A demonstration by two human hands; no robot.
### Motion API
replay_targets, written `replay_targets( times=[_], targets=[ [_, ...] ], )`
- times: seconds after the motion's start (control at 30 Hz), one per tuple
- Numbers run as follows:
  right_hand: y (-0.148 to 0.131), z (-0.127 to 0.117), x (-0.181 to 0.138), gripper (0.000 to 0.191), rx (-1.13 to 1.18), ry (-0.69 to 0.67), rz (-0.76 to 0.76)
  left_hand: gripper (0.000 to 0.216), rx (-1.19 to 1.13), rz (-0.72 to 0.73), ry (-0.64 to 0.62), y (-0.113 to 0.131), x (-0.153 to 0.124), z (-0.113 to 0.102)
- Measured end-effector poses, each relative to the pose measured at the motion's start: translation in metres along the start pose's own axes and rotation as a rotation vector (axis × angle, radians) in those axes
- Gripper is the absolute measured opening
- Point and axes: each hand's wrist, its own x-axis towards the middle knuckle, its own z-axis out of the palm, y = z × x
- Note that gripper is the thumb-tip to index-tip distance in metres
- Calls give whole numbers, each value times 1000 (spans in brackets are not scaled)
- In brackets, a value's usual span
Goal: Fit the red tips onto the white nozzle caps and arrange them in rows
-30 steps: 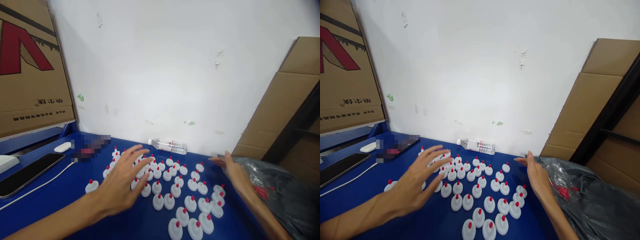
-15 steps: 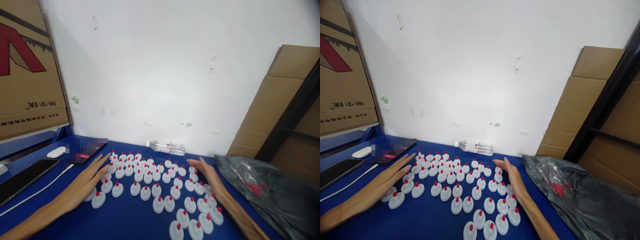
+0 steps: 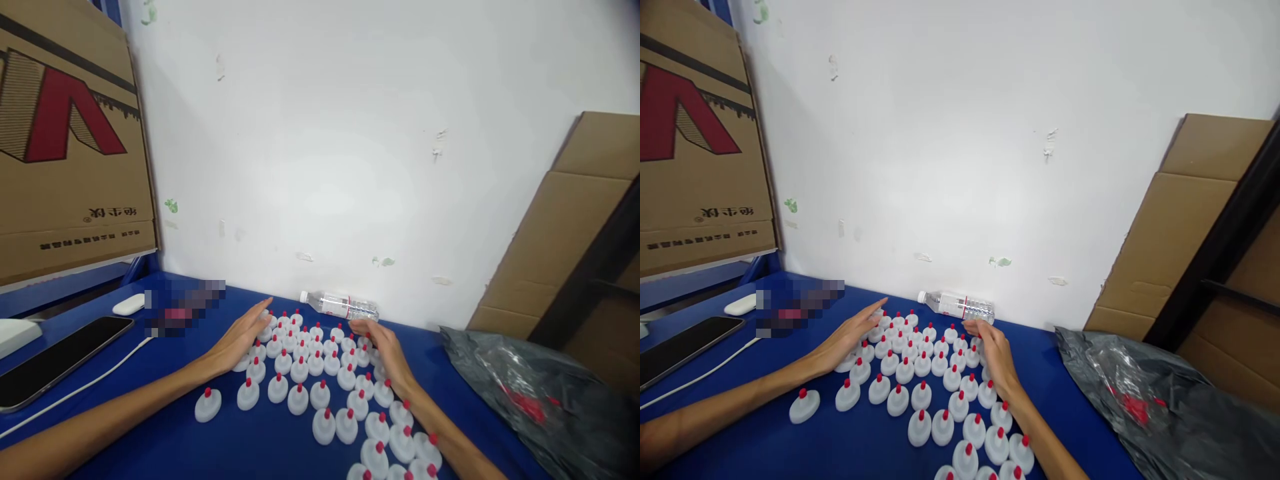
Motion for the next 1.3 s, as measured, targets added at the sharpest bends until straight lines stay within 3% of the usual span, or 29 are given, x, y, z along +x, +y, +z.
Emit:
replay_targets(
  times=[0.17, 0.37, 0.6, 0.8, 1.07, 1.3],
  targets=[
    [1, 19, 12, 55, 8, -57, -42, 65, -32, 51, -121, 16, 4, 19],
    [-2, 20, 9, 55, -36, -71, -51, 58, -102, 116, -193, 27, 7, 37],
    [1, 17, 9, 54, -44, -92, -29, 58, -147, 141, -246, 29, 3, 38],
    [5, 14, 10, 60, 30, -63, 0, 55, -234, 133, -185, 31, 1, 34],
    [1, 13, 7, 54, 150, 102, -8, 53, -359, 112, -138, 35, 1, 33],
    [-18, 0, 15, 30, 280, 451, -17, 56, -437, 70, -104, 30, 4, 35]
  ],
)
